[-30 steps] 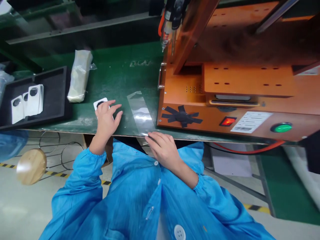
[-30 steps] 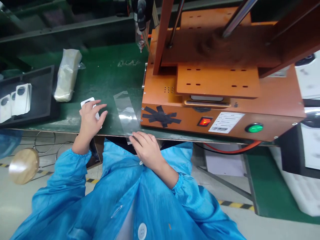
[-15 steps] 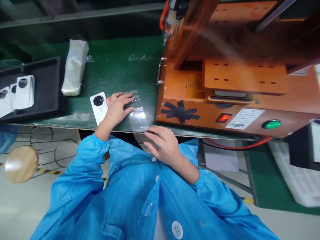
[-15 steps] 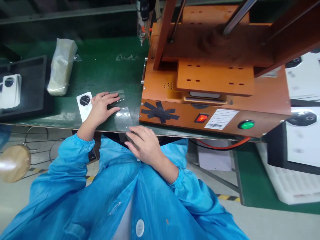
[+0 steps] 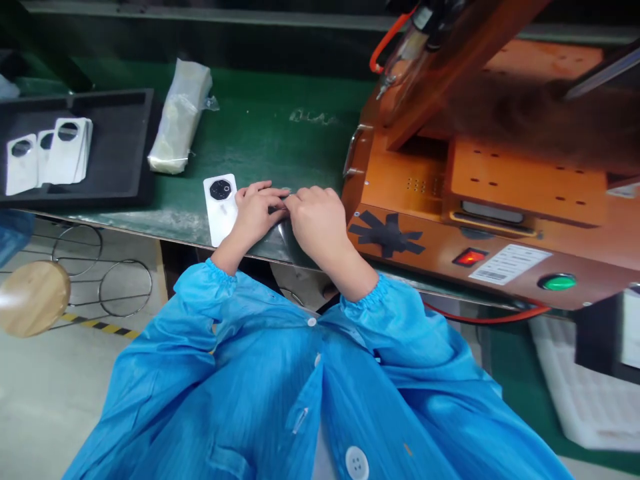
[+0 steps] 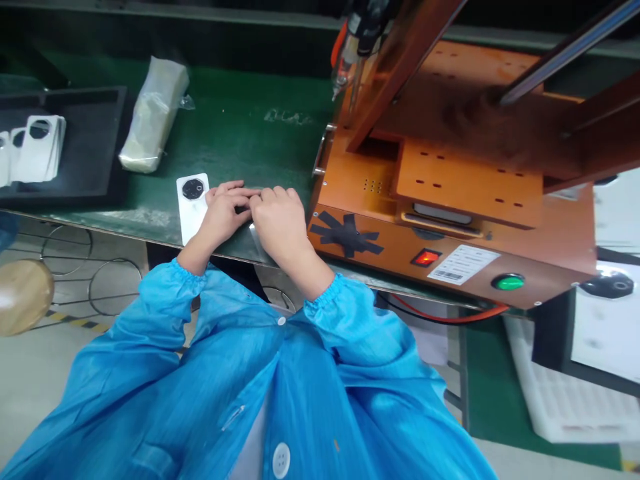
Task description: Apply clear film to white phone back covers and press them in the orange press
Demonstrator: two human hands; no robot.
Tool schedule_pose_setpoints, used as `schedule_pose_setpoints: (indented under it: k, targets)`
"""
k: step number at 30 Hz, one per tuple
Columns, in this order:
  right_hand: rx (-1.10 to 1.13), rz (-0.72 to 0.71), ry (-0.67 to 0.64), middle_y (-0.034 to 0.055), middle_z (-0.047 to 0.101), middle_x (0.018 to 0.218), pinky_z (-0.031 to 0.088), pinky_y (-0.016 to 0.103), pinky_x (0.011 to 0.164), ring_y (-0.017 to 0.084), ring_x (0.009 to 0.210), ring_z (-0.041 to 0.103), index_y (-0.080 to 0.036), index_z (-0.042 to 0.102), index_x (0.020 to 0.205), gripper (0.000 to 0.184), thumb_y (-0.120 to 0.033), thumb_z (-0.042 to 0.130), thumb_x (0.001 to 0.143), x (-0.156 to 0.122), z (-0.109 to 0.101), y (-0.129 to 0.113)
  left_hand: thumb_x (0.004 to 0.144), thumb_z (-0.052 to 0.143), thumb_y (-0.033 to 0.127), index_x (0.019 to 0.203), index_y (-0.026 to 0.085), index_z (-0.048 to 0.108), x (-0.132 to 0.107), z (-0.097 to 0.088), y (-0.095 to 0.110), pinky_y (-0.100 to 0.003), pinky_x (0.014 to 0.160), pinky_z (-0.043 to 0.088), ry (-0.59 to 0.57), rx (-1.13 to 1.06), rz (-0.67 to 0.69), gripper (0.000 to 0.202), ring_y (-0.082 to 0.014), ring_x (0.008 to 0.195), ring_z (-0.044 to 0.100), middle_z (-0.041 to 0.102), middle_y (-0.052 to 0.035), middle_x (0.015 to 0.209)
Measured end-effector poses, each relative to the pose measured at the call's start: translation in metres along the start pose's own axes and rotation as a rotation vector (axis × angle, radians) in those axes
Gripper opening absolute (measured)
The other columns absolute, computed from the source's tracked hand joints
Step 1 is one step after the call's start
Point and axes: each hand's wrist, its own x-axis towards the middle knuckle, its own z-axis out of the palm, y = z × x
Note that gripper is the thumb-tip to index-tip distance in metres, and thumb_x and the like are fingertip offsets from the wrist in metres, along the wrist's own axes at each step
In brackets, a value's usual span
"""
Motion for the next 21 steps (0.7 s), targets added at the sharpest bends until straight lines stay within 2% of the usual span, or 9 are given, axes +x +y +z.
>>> schedule_pose_setpoints:
  k: [5, 12, 14, 16, 18, 21]
  targets:
    - [-0.098, -0.090, -0.140, 0.0157, 0.076, 0.098, 0.037, 0.044, 0.088, 0.029, 0.093, 0.064, -0.010, 0.077, 0.113, 0.039, -0.010, 0.038, 0.109, -0.006, -0.018, -0.007, 0.094, 0.074, 0.021, 0.095, 0.027, 0.086, -0.002, 0.002, -0.002, -0.062, 0.121, 0.030, -0.003, 0.020, 0.023, 0.013, -0.0350, 0.148, 0.050, 0.077, -0.0032, 0.139]
    - [-0.164, -0.204, -0.134, 0.0186, 0.074, 0.098, 0.036, 0.043, 0.082, 0.032, 0.096, 0.058, -0.006, 0.076, 0.113, 0.040, -0.007, 0.037, 0.107, -0.004, -0.016, -0.011, 0.099, 0.066, 0.020, 0.096, 0.029, 0.086, -0.005, 0.003, 0.003, -0.067, 0.122, 0.031, -0.025, 0.101, 0.047, 0.023, -0.0348, 0.152, 0.049, 0.075, -0.0024, 0.144]
    - [-0.186, -0.225, -0.131, 0.0190, 0.073, 0.100, 0.037, 0.043, 0.080, 0.032, 0.099, 0.058, -0.006, 0.075, 0.113, 0.037, -0.007, 0.039, 0.106, -0.008, -0.018, -0.010, 0.098, 0.068, 0.023, 0.109, 0.031, 0.085, -0.011, -0.001, 0.005, -0.072, 0.124, 0.026, -0.064, 0.134, 0.066, 0.022, -0.0381, 0.155, 0.046, 0.069, -0.0017, 0.152]
    - [-0.208, -0.229, -0.093, 0.0186, 0.072, 0.102, 0.038, 0.042, 0.078, 0.032, 0.100, 0.058, -0.007, 0.075, 0.109, 0.034, -0.007, 0.042, 0.104, -0.017, -0.025, -0.010, 0.096, 0.072, 0.032, 0.134, 0.033, 0.077, -0.017, -0.003, 0.007, -0.080, 0.126, 0.017, -0.109, 0.169, 0.118, 0.038, -0.0427, 0.160, 0.039, 0.057, -0.0031, 0.165]
    - [-0.207, -0.195, -0.027, 0.0169, 0.070, 0.099, 0.038, 0.041, 0.074, 0.030, 0.095, 0.058, -0.011, 0.075, 0.100, 0.030, -0.009, 0.045, 0.102, -0.030, -0.036, -0.008, 0.093, 0.077, 0.043, 0.156, 0.031, 0.060, -0.018, -0.002, 0.009, -0.084, 0.127, 0.007, -0.144, 0.206, 0.168, 0.066, -0.0467, 0.165, 0.029, 0.043, -0.0079, 0.174]
    - [-0.062, -0.061, 0.125, 0.0122, 0.067, 0.090, 0.038, 0.039, 0.069, 0.025, 0.083, 0.058, -0.018, 0.070, 0.088, 0.023, -0.019, 0.052, 0.102, -0.048, -0.059, -0.004, 0.087, 0.082, 0.056, 0.166, 0.023, 0.047, -0.009, 0.002, 0.012, -0.083, 0.128, -0.002, -0.182, 0.247, 0.201, 0.093, -0.0507, 0.167, 0.018, 0.032, -0.0152, 0.179]
